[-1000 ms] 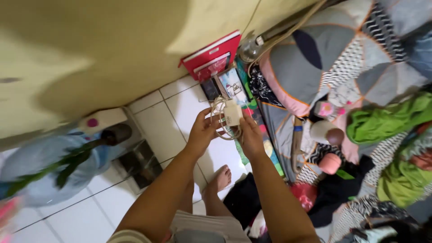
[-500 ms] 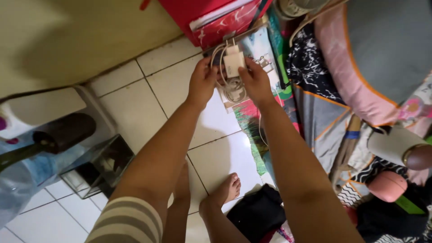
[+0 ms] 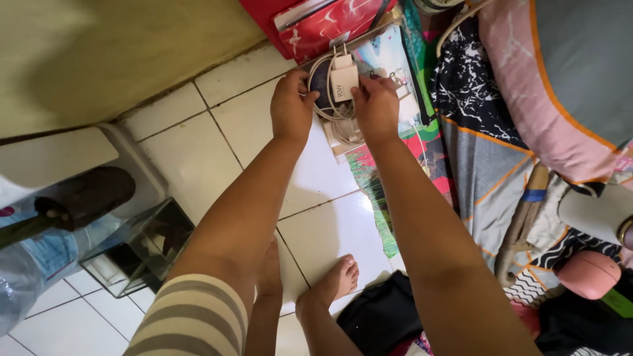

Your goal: Organizing various household items, including chargers, a spray can, and a digital watch.

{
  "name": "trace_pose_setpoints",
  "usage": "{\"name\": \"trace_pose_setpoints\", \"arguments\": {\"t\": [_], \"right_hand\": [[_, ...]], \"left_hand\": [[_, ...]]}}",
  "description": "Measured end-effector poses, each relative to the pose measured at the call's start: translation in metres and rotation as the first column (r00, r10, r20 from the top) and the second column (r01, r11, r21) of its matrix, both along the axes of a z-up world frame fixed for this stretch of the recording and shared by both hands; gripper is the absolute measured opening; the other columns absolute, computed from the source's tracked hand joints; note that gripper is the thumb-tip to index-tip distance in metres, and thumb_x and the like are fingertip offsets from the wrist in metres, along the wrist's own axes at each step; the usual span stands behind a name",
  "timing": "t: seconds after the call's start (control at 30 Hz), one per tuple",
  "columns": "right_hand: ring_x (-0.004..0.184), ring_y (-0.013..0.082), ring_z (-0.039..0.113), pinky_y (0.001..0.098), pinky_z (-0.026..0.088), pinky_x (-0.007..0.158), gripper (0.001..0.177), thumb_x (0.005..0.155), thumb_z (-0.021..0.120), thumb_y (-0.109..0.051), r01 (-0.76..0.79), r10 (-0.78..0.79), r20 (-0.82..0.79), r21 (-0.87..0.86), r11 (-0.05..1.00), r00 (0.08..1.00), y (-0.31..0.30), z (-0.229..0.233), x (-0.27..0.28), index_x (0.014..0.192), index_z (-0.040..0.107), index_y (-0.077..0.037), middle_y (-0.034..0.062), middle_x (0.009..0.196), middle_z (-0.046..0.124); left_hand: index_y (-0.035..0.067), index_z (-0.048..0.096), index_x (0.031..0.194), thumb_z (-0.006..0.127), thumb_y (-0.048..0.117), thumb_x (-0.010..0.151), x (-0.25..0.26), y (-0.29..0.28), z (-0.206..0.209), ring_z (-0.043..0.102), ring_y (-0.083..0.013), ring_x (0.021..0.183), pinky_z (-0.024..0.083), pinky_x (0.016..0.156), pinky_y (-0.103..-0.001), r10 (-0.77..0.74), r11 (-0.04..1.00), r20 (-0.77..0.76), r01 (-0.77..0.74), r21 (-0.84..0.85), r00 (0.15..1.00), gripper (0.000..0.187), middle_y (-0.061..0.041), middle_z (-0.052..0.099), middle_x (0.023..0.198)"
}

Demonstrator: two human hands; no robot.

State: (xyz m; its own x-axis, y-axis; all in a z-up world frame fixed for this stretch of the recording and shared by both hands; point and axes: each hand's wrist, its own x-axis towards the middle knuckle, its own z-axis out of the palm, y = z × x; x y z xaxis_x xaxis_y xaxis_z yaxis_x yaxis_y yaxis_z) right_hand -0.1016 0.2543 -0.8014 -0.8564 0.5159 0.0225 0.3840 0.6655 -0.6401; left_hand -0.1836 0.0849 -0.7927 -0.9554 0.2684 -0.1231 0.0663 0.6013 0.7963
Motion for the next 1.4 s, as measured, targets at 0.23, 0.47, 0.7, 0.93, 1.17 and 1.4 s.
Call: {"name": "trace_pose_setpoints", "arguments": {"t": [0.23,0.47,0.7,0.93,1.17,1.4], "right_hand": [[0.098,0.0356,0.069,0.0417,0.056,0.087,0.039,0.088,0.082,-0.014,0.004,-0.012,-0.101,-0.08,0.997,0.995,0.005,0.028,0.018,0.122,0.069,0.001,0.0203,0.112,0.069],[0.113,0.0368,0.065,0.0444,0.053,0.1,0.027,0.093,0.073,-0.001,0.119,-0.104,-0.113,0.133,0.984,0.988,0.031,0.044,0.065,0.12,0.074,-0.006,0.0164,0.122,0.068],[0.115,0.0443,0.055,0.0503,0.046,0.098,0.063,0.072,0.087,-0.012,0.133,-0.141,0.065,0.116,0.984,0.988,0.037,0.041,0.085,0.129,0.063,-0.001,0.021,0.127,0.057],[0.109,0.0384,0.059,0.0518,0.048,0.095,0.04,0.083,0.077,-0.017,0.053,-0.163,0.328,0.32,0.946,0.931,0.047,0.035,0.083,0.122,0.069,-0.011,0.013,0.114,0.066],[0.083,0.0291,0.068,0.0431,0.055,0.076,0.02,0.093,0.068,-0.014,0.225,-0.214,0.115,-0.086,0.971,0.97,0.039,0.044,0.103,0.11,0.072,-0.004,0.015,0.093,0.072],[0.07,0.009,0.058,0.0293,0.054,0.058,0.021,0.1,0.063,-0.01,0.257,-0.283,0.076,-0.68,0.687,0.956,0.003,0.177,0.118,0.118,0.07,-0.002,0.0043,0.084,0.063]], "left_hand": [[0.009,0.062,0.115,0.084,0.008,0.083,0.008,0.0,0.002,0.067,-0.0235,0.075,0.055,0.069,-0.036,-0.007,1.0,-0.007,0.007,-0.007,1.0,0.039,-0.011,0.063,0.099],[0.006,0.063,0.115,0.077,0.006,0.088,0.039,-0.006,0.038,0.063,-0.0358,0.091,0.053,0.078,-0.045,-0.105,0.993,-0.11,0.098,-0.064,0.988,0.031,-0.017,0.062,0.103],[0.007,0.065,0.124,0.072,0.003,0.089,0.078,0.009,0.055,0.064,-0.0378,0.107,0.054,0.091,-0.044,-0.315,0.941,-0.146,0.328,0.079,0.938,0.037,-0.016,0.066,0.115],[0.008,0.067,0.122,0.073,0.004,0.088,0.089,0.007,0.048,0.065,-0.0374,0.106,0.054,0.09,-0.044,-0.297,0.953,-0.086,0.301,0.042,0.951,0.035,-0.016,0.067,0.114],[0.011,0.061,0.133,0.071,0.007,0.091,0.099,-0.003,0.06,0.071,-0.0244,0.1,0.057,0.087,-0.036,-0.253,0.964,0.173,0.233,0.126,0.952,0.043,-0.011,0.068,0.117],[0.008,0.045,0.151,0.073,0.01,0.092,0.103,0.01,0.126,0.066,-0.0209,0.113,0.058,0.091,-0.033,-0.335,0.857,0.395,0.103,0.505,0.855,0.065,-0.01,0.063,0.129]]}}
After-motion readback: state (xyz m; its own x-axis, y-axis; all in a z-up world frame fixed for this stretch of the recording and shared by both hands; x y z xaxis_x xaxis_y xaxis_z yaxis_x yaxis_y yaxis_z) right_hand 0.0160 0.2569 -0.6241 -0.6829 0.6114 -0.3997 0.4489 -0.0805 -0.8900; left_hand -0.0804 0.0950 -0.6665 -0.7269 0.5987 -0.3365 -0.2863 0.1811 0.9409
